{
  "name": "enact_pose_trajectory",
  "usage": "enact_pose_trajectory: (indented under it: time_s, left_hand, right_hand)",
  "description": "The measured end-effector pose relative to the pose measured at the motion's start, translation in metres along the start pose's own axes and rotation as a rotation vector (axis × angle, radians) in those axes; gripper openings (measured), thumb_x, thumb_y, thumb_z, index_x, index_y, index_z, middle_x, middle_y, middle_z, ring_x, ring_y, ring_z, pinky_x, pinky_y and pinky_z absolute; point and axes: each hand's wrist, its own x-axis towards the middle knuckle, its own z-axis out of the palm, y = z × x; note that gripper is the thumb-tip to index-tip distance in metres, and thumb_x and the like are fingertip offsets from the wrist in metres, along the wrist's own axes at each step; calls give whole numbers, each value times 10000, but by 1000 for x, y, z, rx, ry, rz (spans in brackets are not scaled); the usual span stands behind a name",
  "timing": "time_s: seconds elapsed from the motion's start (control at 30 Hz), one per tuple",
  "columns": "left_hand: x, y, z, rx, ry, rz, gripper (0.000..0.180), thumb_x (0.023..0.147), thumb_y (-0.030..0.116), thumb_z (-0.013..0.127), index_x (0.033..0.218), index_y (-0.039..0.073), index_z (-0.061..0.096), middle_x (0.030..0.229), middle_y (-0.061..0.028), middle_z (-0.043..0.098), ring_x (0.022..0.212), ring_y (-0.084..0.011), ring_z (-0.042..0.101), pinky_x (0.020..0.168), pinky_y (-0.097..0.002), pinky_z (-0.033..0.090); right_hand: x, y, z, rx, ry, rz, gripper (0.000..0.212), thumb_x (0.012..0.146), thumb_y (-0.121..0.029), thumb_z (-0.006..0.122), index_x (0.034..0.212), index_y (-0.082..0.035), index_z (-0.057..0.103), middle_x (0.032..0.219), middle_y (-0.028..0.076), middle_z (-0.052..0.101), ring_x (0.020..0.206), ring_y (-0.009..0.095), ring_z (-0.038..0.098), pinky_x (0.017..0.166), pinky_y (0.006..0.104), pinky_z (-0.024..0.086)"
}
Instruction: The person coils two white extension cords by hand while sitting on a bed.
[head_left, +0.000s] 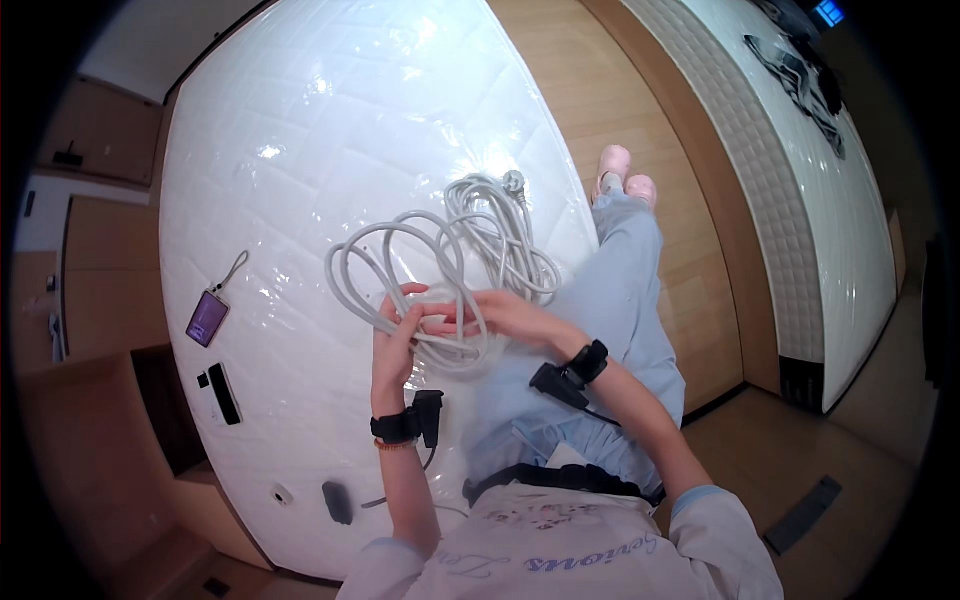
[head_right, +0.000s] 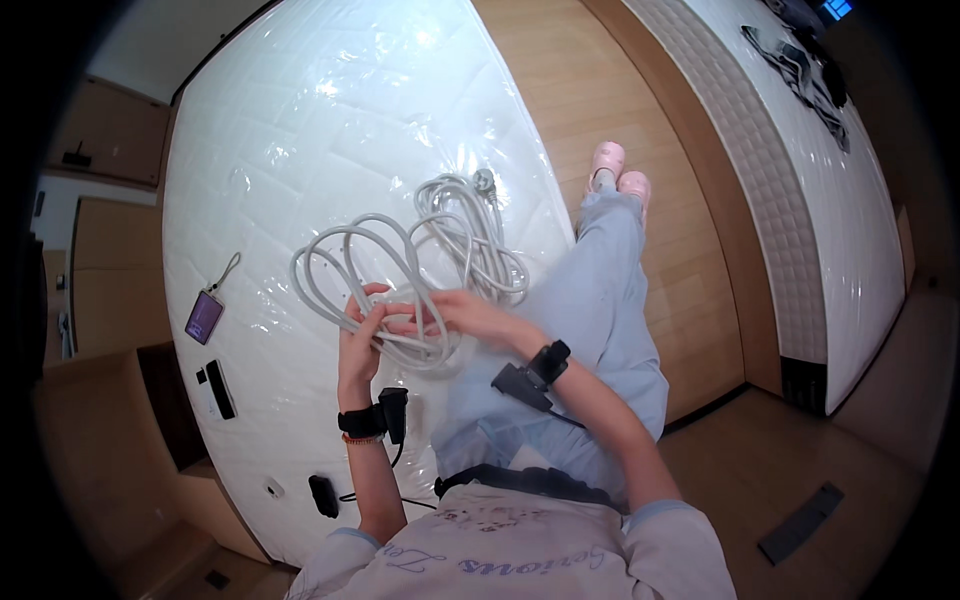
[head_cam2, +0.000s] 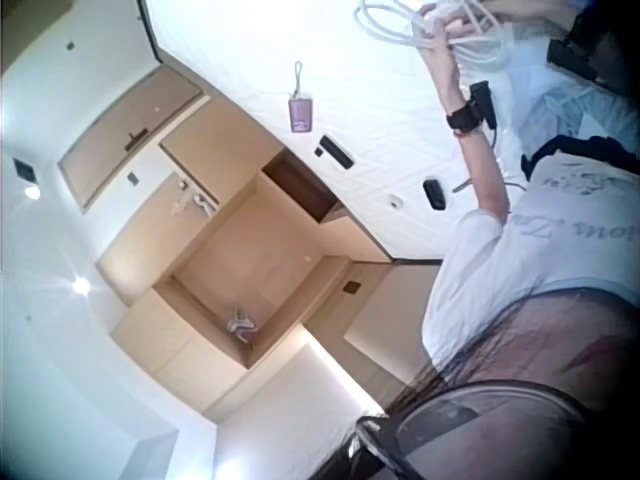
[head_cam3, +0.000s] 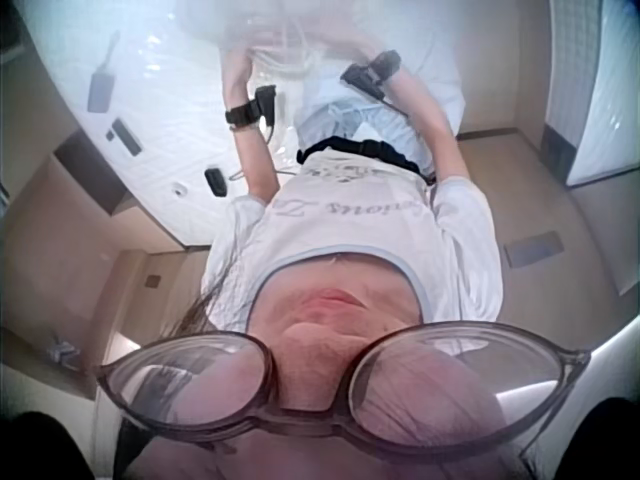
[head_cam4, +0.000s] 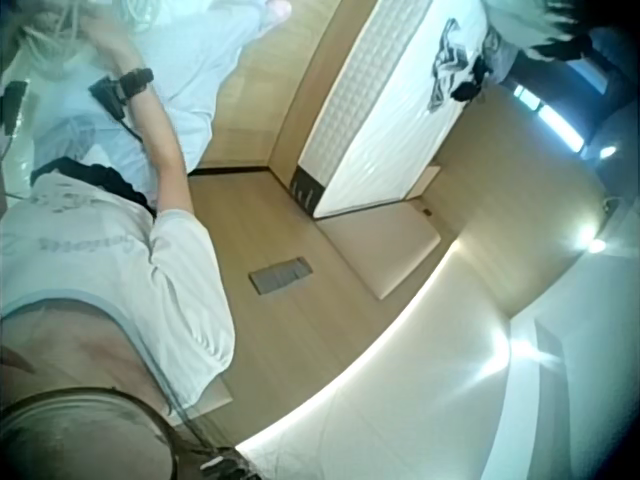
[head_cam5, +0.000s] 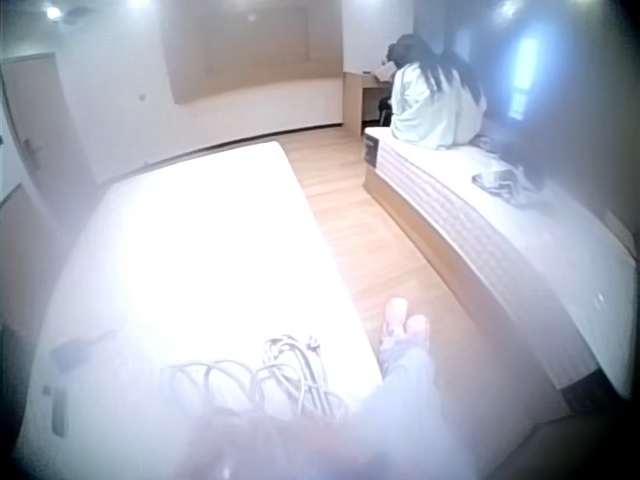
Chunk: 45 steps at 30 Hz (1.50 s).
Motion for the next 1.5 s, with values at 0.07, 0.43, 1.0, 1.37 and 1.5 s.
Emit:
enact_pose_trajectory:
  time_s: [0.07,0.43,1.0,1.37,1.5]
  left_hand:
    - [-1,7,12,-175,31,29,334,920,138,473,1219,15,387,961,-226,630,717,-274,676,629,-302,561]
    - [-2,13,0,-89,25,24,427,844,18,523,1248,5,385,1043,-182,609,882,-230,646,705,-289,519]
    - [-3,-9,12,31,-47,63,848,712,43,732,1362,65,188,1202,-153,517,1029,-176,554,826,-308,488]
    - [15,-13,46,-132,417,135,190,842,126,642,953,18,533,724,-68,600,693,-157,615,655,-263,492]
    - [10,-8,36,-212,482,111,176,866,169,632,875,51,502,578,-6,469,573,-133,561,564,-276,472]
  right_hand:
    - [1,29,-9,-105,-52,-120,306,901,-119,535,1169,26,555,1087,72,597,958,113,565,872,264,457]
    - [-2,27,-3,-259,-65,-145,227,837,-86,639,1036,23,626,926,9,627,865,63,548,777,229,462]
    - [7,18,13,-537,364,-559,141,892,-132,532,966,-13,549,1055,117,486,950,235,555,800,346,475]
    - [-4,6,26,-1127,542,-801,165,802,-135,600,918,-17,593,1070,161,516,939,322,544,775,379,455]
    - [-22,8,7,-812,978,-509,154,785,-181,627,811,-35,587,827,133,602,742,293,592,650,387,470]
